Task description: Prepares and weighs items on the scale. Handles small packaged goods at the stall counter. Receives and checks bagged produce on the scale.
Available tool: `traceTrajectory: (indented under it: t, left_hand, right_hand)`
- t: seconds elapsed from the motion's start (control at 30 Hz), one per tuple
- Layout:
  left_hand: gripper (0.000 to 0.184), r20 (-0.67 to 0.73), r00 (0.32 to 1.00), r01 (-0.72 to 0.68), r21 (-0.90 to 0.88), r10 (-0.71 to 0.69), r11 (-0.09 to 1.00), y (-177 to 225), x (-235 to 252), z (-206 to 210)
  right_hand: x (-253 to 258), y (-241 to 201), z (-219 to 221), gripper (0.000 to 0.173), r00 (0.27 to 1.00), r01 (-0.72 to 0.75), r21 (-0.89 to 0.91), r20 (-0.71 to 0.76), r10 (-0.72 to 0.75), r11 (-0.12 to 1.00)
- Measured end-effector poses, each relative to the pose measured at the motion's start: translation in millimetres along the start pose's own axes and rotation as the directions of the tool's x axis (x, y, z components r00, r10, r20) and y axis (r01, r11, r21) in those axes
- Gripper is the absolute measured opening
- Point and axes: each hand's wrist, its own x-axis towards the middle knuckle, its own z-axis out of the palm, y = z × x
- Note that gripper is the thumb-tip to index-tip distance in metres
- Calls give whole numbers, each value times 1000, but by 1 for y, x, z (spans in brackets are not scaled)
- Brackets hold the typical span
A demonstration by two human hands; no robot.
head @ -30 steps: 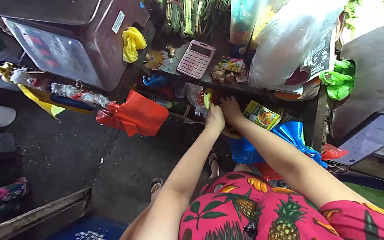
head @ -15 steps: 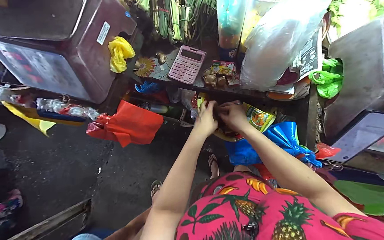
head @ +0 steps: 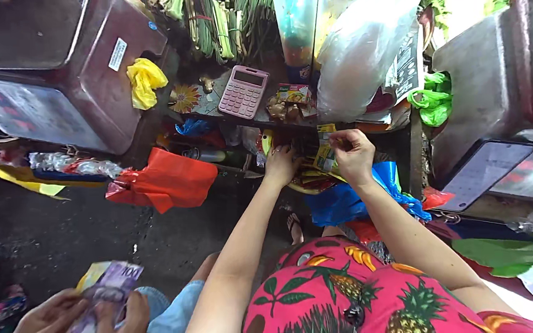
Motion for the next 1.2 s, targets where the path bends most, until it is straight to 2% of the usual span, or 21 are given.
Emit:
traceTrajectory:
  t: [0.03,0.07,0.1,0.17,0.23,0.33,0.47,0.53,0.6,0.67,0.73,0.83,0.9,0.97,1.07,1.2]
  left_hand:
    - [37,-277,954,-129,-41,113,991,-36,25,64]
    - [38,-293,947,-154,-62,130,986,-53,42,88]
    - [37,-256,958,-154,-67,132,986,-58,50,94]
    - [36,-180,976,-138,-51,127,989,-53,56,86]
    - [43,-138,983,-130,-58,121,990,-51,63,80]
    - [50,-189,973,-159,-117,135,980,-52,63,79]
    - [48,-307,950,-112,-170,55,979,-60,56,91]
    - [42,-320,947,-95,-170,36,981,-61,53,95]
    - [37,-339,939,-108,-148,53,983,-62,49,97]
    - [38,-331,941,-120,-118,75,986,-59,43,97]
    - [44,-282,956,-108,-106,74,989,-55,39,97]
    - [43,-306,949,-110,-81,80,991,-53,37,103]
    - [41,-338,938,-111,-79,78,991,-56,37,107]
    - [44,-344,938,-91,-98,52,991,-58,38,110]
    - [45,-311,950,-53,-106,17,993,-63,41,110]
    - [39,-230,973,-43,-43,32,998,-63,45,98]
  right_hand:
    - [0,0,4,13,999,-32,-20,31,32,999]
    - [0,0,10,13,997,-50,-38,60,52,998]
    - [1,1,16,14,995,-55,-59,80,59,997]
    - [5,2,29,15,991,-57,-72,115,65,996]
    - [6,3,46,15,986,-20,-53,165,28,998]
    - [-2,7,70,16,949,71,-58,311,-49,996]
    - [-8,20,85,29,828,7,-345,529,188,939]
    - [-6,17,85,31,777,54,-467,575,257,883]
    - [-1,15,84,28,783,110,-492,578,229,864]
    - [3,21,87,26,833,177,-452,542,111,874]
    - [8,23,92,36,834,238,-465,547,65,853]
    - [10,27,108,51,777,232,-562,598,197,794]
    - [14,27,116,48,756,151,-581,589,285,800]
    - [25,21,115,46,698,100,-607,608,379,789]
    - [41,28,113,45,594,122,-581,692,410,805]
    - [45,44,113,39,639,120,-549,680,359,827]
